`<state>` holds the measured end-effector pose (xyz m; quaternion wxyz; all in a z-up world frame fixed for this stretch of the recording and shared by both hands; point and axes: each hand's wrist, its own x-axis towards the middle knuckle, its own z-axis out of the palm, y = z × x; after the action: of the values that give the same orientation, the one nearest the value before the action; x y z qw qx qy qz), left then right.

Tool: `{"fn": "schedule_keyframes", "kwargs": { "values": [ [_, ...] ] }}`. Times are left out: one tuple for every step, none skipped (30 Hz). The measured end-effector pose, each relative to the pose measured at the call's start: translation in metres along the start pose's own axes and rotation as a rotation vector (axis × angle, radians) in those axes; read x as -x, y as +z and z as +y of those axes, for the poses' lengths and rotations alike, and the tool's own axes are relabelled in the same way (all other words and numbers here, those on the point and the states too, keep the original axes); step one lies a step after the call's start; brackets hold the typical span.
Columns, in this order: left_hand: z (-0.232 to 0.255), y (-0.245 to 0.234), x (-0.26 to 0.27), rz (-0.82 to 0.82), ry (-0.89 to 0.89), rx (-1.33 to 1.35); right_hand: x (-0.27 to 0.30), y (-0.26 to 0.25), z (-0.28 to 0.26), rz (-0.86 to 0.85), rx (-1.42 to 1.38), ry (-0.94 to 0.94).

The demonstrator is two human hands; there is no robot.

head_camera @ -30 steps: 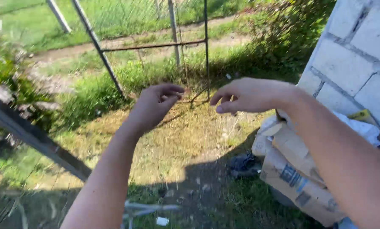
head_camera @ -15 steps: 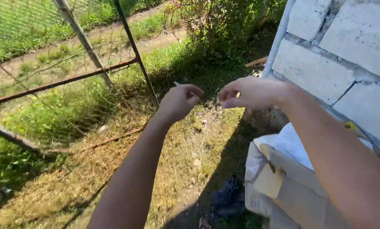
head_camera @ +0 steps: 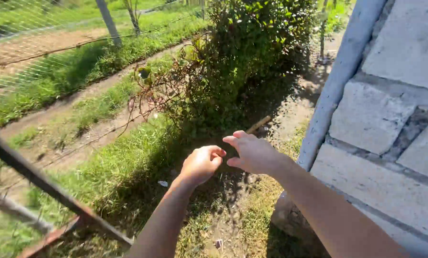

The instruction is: Hanging laundry on a rack outside.

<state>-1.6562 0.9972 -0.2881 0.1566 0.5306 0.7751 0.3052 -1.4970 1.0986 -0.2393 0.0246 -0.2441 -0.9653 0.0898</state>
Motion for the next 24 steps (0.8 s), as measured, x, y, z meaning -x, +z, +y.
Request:
{"fn": "schedule_keyframes", "kwargs": {
  "values": [
    [-0.005, 0.002, -0.029, -0.044, -0.013, -0.016, -0.02, -0.007, 0.011, 0.001, -0.045, 0.057],
    [-0.006, -0.006, -0.066, -0.059, -0.012, -0.036, -0.048, -0.025, 0.021, 0.026, -0.072, 0.1],
    [-0.004, -0.015, -0.103, -0.055, 0.019, -0.04, -0.072, -0.031, 0.036, 0.052, -0.063, 0.116],
    [-0.003, -0.016, -0.132, -0.058, 0.018, -0.064, -0.087, -0.03, 0.052, 0.057, -0.077, 0.123],
    [0.0, -0.014, -0.16, -0.061, 0.018, -0.088, -0.102, -0.028, 0.069, 0.063, -0.091, 0.129],
    [0.002, -0.016, -0.197, -0.074, 0.052, -0.088, -0.118, -0.041, 0.085, 0.08, -0.087, 0.161],
    [0.004, -0.016, -0.234, -0.067, 0.086, -0.116, -0.132, -0.053, 0.101, 0.115, -0.084, 0.201],
    [0.002, -0.011, -0.262, -0.07, 0.107, -0.139, -0.142, -0.058, 0.114, 0.135, -0.087, 0.241],
    [0.013, -0.01, -0.294, -0.093, 0.129, -0.136, -0.158, -0.068, 0.136, 0.136, -0.089, 0.273],
    [0.02, -0.009, -0.328, -0.062, 0.171, -0.143, -0.177, -0.077, 0.158, 0.15, -0.059, 0.307],
    [0.028, -0.007, -0.361, -0.03, 0.214, -0.148, -0.196, -0.085, 0.182, 0.163, -0.028, 0.341],
    [0.039, -0.006, -0.383, -0.045, 0.216, -0.138, -0.21, -0.094, 0.204, 0.152, -0.026, 0.355],
    [0.05, -0.006, -0.405, -0.025, 0.239, -0.119, -0.224, -0.105, 0.227, 0.18, -0.005, 0.361],
    [0.06, -0.005, -0.433, -0.02, 0.258, -0.104, -0.242, -0.113, 0.254, 0.2, 0.005, 0.374],
    [0.058, 0.006, -0.455, -0.048, 0.255, -0.098, -0.256, -0.109, 0.273, 0.181, -0.004, 0.395],
    [0.069, 0.006, -0.484, -0.014, 0.304, -0.098, -0.269, -0.121, 0.293, 0.23, 0.014, 0.405],
    [0.08, 0.006, -0.512, 0.021, 0.352, -0.097, -0.282, -0.134, 0.312, 0.279, 0.032, 0.414],
    [0.076, 0.017, -0.53, -0.004, 0.357, -0.093, -0.291, -0.126, 0.324, 0.268, 0.026, 0.436],
    [0.072, 0.029, -0.549, -0.041, 0.349, -0.098, -0.3, -0.118, 0.335, 0.223, -0.009, 0.474],
    [0.077, 0.032, -0.578, -0.039, 0.361, -0.098, -0.315, -0.124, 0.352, 0.209, -0.014, 0.499],
    [0.09, 0.035, -0.608, -0.025, 0.386, -0.087, -0.33, -0.137, 0.374, 0.229, 0.008, 0.508],
    [0.095, 0.04, -0.634, -0.039, 0.383, -0.084, -0.345, -0.141, 0.392, 0.215, -0.012, 0.517],
    [0.1, 0.047, -0.66, -0.053, 0.381, -0.081, -0.361, -0.143, 0.411, 0.202, -0.033, 0.525],
    [0.107, 0.052, -0.685, -0.071, 0.393, -0.082, -0.376, -0.146, 0.435, 0.203, -0.04, 0.546]
  ]
}}
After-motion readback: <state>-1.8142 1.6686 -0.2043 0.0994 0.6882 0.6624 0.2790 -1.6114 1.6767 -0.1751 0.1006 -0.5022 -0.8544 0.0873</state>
